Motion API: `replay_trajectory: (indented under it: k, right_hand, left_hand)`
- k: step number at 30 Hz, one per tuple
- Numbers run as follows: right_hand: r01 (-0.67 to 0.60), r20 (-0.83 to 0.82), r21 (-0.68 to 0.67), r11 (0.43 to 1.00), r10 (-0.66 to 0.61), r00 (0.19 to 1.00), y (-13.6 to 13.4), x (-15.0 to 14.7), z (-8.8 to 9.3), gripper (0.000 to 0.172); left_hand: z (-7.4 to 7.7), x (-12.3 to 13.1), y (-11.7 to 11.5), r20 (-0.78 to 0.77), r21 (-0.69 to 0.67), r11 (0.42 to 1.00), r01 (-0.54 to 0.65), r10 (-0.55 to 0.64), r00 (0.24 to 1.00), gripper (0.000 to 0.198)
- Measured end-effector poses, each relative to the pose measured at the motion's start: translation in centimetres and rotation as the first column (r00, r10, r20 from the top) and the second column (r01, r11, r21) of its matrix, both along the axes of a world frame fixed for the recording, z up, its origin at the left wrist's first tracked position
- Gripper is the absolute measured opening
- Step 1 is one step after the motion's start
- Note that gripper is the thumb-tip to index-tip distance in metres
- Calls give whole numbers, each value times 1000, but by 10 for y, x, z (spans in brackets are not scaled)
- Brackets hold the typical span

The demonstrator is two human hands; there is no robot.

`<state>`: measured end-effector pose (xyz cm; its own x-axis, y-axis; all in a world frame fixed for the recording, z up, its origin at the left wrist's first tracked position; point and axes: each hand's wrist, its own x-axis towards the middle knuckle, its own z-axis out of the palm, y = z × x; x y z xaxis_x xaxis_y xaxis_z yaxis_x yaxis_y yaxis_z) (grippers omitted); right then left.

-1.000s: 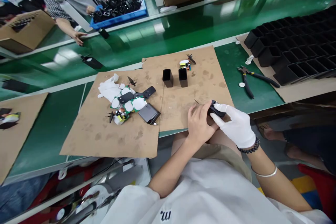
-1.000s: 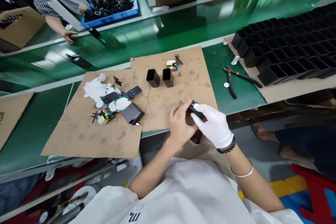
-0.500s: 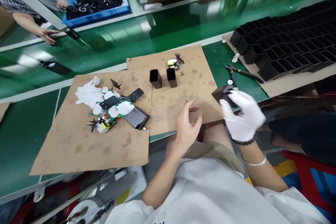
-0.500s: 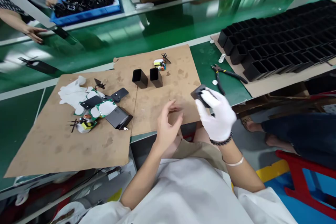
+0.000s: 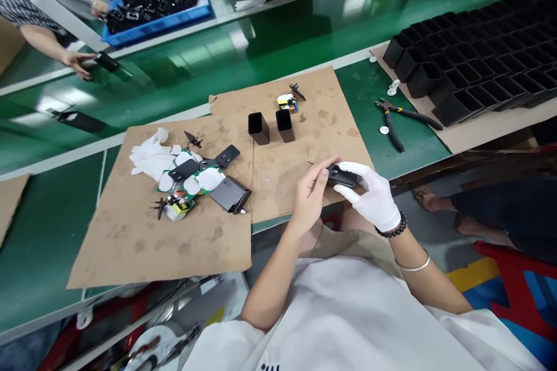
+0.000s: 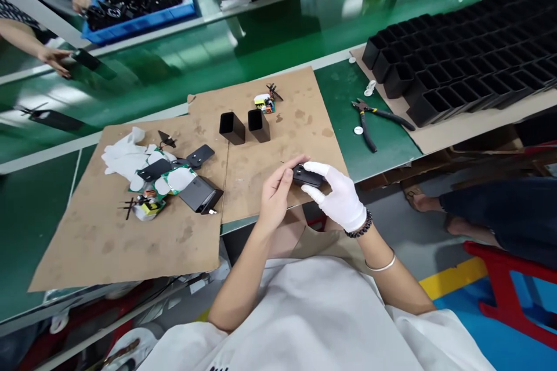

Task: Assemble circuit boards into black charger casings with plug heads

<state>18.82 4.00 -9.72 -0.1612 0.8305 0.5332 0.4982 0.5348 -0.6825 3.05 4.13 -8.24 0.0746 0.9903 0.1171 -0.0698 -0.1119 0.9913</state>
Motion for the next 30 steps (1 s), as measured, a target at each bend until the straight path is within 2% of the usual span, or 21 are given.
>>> replay_trajectory:
  k: [3,9,13,16,18,20,22,24,26,28,30]
  right_hand:
    - [-4,-7,-10,1000,4,1000,1,-1,-3,31]
    - [-82,65,94,992,76,995,4,3,-1,27]
    - [-77,135,55,995,69,988,9,3,-1,23]
    - [-110,178,74,991,96,979,11,5,12,21]
    - [-109,227,115,987,80,971,8,10,28,23]
    - [-35,220,164,986,-2,975,4,15,42,28]
    - [83,165,194,977,-116,979,2,19,46,33]
    - [159,110,237,958,-189,976,5,21,37,31]
    - [161,129,252,954,-198,972,11,20,22,27]
    - [161,212,186,969,-200,957,18,19,11,24]
    - [196,232,79,977,-209,950,22,19,7,22]
  left_hand:
    - [0,0,-3,-23,15,1000,-6,6,1000,37]
    - [1,3,-4,-93,40,999,-34,38,995,36]
    - [3,3,-4,-103,24,1000,-12,15,995,34]
    - [0,3,-3,-67,17,1000,-23,24,997,31]
    - [-4,3,-2,7,10,996,-92,92,996,30]
    - [-8,3,0,92,-9,984,-178,178,980,31]
    - [-11,4,0,146,-26,972,-233,234,961,34]
    - [-11,4,1,153,-34,967,-253,255,955,34]
    - [-10,5,1,127,-41,962,-269,272,954,32]
    - [-8,5,1,108,-34,959,-281,283,953,29]
    - [-7,6,1,118,-12,959,-284,283,952,26]
